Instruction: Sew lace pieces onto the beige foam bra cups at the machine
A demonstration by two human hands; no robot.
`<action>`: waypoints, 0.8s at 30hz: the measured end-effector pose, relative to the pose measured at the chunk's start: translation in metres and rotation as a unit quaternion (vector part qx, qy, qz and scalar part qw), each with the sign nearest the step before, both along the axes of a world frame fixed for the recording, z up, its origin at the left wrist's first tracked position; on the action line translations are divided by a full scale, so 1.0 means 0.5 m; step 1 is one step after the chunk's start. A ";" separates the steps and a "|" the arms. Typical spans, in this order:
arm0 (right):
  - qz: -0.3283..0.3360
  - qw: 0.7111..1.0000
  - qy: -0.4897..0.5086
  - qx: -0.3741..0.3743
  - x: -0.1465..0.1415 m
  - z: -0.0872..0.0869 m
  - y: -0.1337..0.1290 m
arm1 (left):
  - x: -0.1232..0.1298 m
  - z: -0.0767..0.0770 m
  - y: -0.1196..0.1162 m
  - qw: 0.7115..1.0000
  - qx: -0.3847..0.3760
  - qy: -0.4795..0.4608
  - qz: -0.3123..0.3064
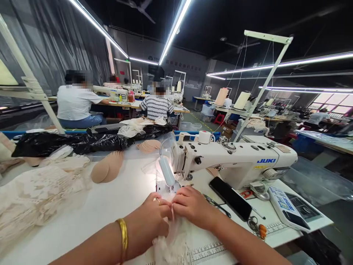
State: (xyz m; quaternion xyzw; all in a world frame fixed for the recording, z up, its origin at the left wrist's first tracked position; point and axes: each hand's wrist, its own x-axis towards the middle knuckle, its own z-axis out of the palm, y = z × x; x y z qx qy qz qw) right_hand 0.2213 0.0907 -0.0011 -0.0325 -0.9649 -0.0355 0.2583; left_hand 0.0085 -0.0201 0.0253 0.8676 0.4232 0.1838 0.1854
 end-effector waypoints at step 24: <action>-0.129 0.987 -0.032 -0.092 0.007 -0.025 0.048 | -0.012 -0.145 0.083 0.990 -0.019 -0.093 0.102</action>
